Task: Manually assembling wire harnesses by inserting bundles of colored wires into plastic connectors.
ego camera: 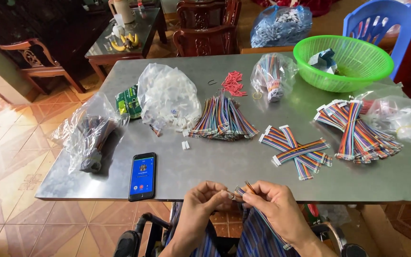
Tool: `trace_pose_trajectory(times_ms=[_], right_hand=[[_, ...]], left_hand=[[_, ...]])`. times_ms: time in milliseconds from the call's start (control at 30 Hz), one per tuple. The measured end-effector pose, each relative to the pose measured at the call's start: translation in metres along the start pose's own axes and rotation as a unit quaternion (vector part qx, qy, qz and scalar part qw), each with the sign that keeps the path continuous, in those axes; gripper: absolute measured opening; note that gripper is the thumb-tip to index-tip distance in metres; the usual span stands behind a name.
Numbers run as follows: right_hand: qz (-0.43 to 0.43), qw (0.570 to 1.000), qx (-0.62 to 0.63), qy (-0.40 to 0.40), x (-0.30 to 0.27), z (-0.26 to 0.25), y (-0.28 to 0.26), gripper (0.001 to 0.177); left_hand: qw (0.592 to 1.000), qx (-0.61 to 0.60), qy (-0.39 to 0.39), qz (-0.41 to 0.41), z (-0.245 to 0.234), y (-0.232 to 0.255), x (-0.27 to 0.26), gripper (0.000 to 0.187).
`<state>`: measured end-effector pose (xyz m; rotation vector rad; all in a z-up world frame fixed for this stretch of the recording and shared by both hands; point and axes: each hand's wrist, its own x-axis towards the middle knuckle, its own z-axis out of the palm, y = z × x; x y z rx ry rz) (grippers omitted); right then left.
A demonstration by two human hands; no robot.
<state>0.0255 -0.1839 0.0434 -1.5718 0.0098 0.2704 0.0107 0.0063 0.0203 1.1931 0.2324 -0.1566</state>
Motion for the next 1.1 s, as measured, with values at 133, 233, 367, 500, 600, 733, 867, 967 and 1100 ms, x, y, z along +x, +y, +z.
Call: trace_pose_trajectory(times_ms=[133, 233, 367, 500, 600, 733, 867, 967, 1100], right_hand=[[0.028, 1.0, -0.015, -0.005, -0.002, 0.003, -0.001, 0.016], [0.025, 0.999, -0.023, -0.02, -0.005, 0.006, 0.0, 0.016], [0.017, 0.995, -0.098, -0.021, -0.006, 0.009, -0.003, 0.019], [0.016, 0.994, -0.108, -0.019, -0.007, 0.01, -0.003, 0.019], [0.014, 0.993, -0.117, -0.013, -0.006, 0.009, -0.002, 0.019], [0.005, 0.992, -0.128, -0.017, -0.006, 0.008, -0.001, 0.02], [0.005, 0.991, -0.133, -0.011, -0.004, 0.007, 0.003, 0.02], [0.003, 0.992, -0.127, -0.012, -0.004, 0.007, 0.004, 0.02], [0.032, 0.99, -0.138, -0.005, -0.007, 0.008, -0.002, 0.021]], left_hand=[[0.996, -0.083, 0.008, -0.031, -0.001, -0.008, 0.001, 0.027], [0.992, -0.122, 0.0, -0.043, 0.001, -0.013, -0.001, 0.031], [0.99, -0.139, -0.001, -0.037, 0.004, -0.016, -0.002, 0.028], [0.989, -0.138, 0.012, -0.044, 0.005, -0.016, -0.003, 0.026], [0.99, -0.14, 0.005, -0.033, 0.006, -0.017, -0.002, 0.025], [0.989, -0.14, 0.01, -0.039, 0.007, -0.016, -0.002, 0.024], [0.989, -0.142, 0.01, -0.044, 0.006, -0.016, -0.002, 0.024], [0.989, -0.138, 0.015, -0.054, 0.008, -0.011, -0.005, 0.023], [0.992, -0.121, 0.012, -0.044, 0.009, -0.011, -0.006, 0.025]])
